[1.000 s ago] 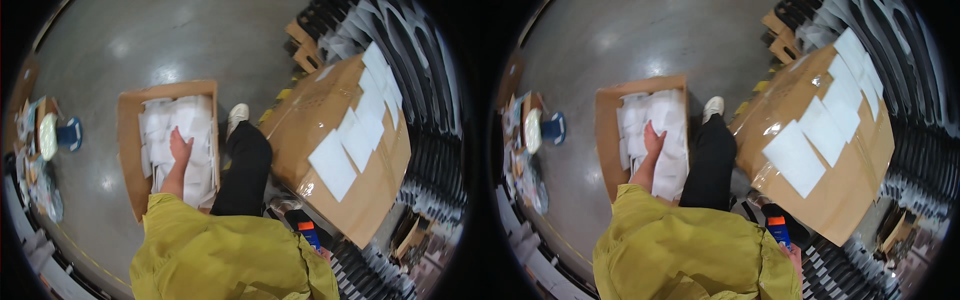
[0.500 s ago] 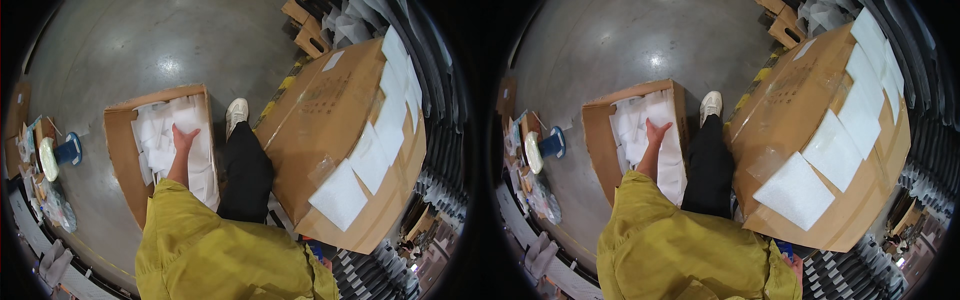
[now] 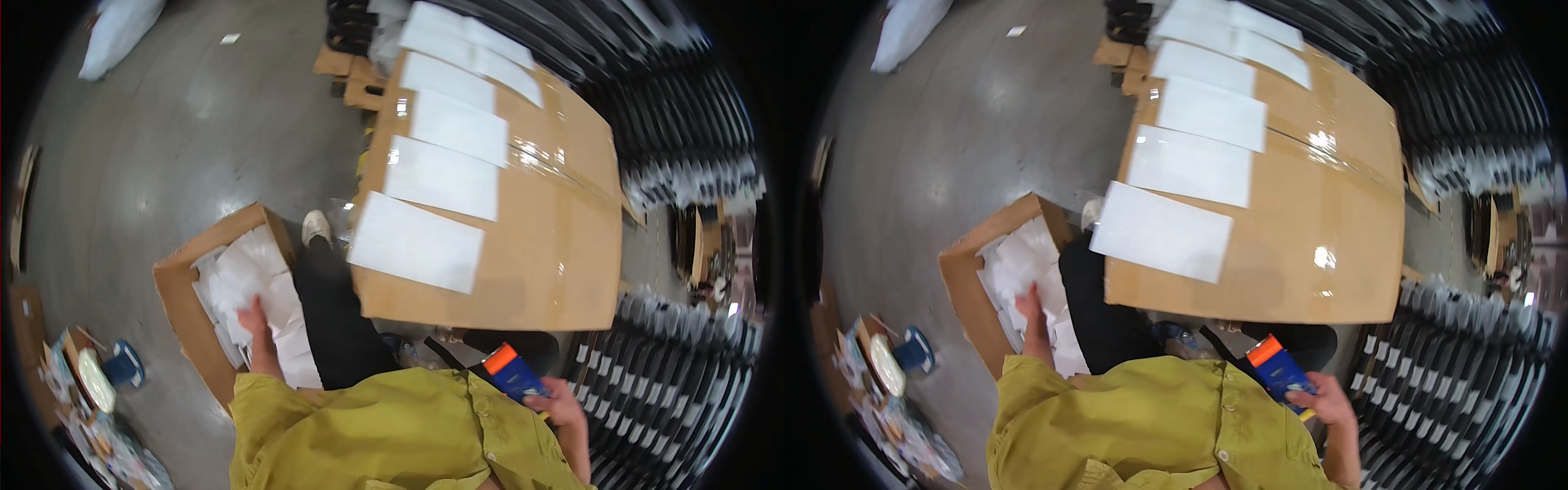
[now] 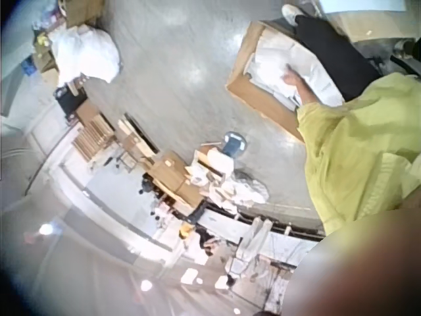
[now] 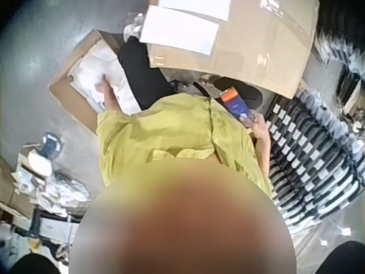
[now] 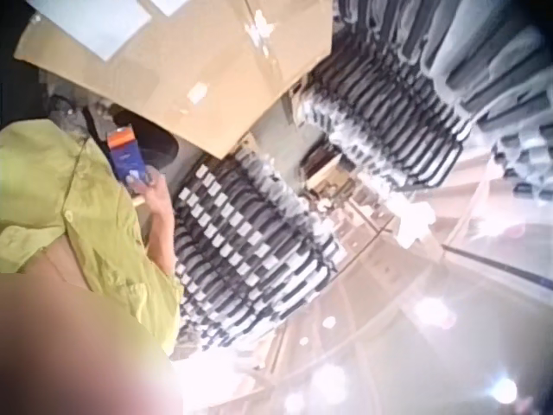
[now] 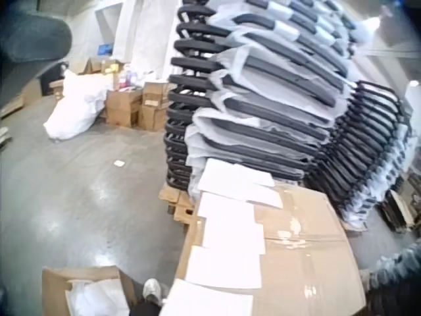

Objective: Apply adhesive tape to small foam pieces using a hand-held tape dispenser.

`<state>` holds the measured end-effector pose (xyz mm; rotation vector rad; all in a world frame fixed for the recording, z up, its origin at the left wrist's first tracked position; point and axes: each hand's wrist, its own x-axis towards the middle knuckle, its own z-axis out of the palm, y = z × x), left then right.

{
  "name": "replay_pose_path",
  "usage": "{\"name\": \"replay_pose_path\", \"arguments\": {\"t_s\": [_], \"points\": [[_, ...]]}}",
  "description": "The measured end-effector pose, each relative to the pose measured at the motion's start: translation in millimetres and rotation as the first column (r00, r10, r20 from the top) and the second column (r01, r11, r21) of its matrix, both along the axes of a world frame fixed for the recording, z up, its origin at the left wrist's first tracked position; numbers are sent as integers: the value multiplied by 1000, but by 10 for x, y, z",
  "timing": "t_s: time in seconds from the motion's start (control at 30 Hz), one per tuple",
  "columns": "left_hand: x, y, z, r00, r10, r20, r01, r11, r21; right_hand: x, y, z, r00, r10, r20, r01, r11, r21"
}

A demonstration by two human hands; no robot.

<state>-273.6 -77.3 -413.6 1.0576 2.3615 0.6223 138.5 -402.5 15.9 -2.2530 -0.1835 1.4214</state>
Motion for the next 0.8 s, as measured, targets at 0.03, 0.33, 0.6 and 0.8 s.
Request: {"name": "replay_pose_path", "arguments": {"t_s": [0.03, 0.33, 0.6, 0.8], "points": [[-114, -4, 129, 991, 50, 120, -56, 997, 45, 85, -27, 299, 1000, 31, 1, -31, 999, 34], [-223, -485, 1361, 838, 124, 532, -223, 966, 127, 1005, 392, 739, 437, -10, 900, -485, 840, 245], [-108, -782, 1813, 843, -48, 535, -28, 991, 133, 1372, 447, 177, -270, 16, 963, -552, 817, -169], [-353, -859, 1714, 875, -53, 482, -5, 993, 119, -16, -99, -1148, 675, 525, 518, -693, 693, 200]]}}
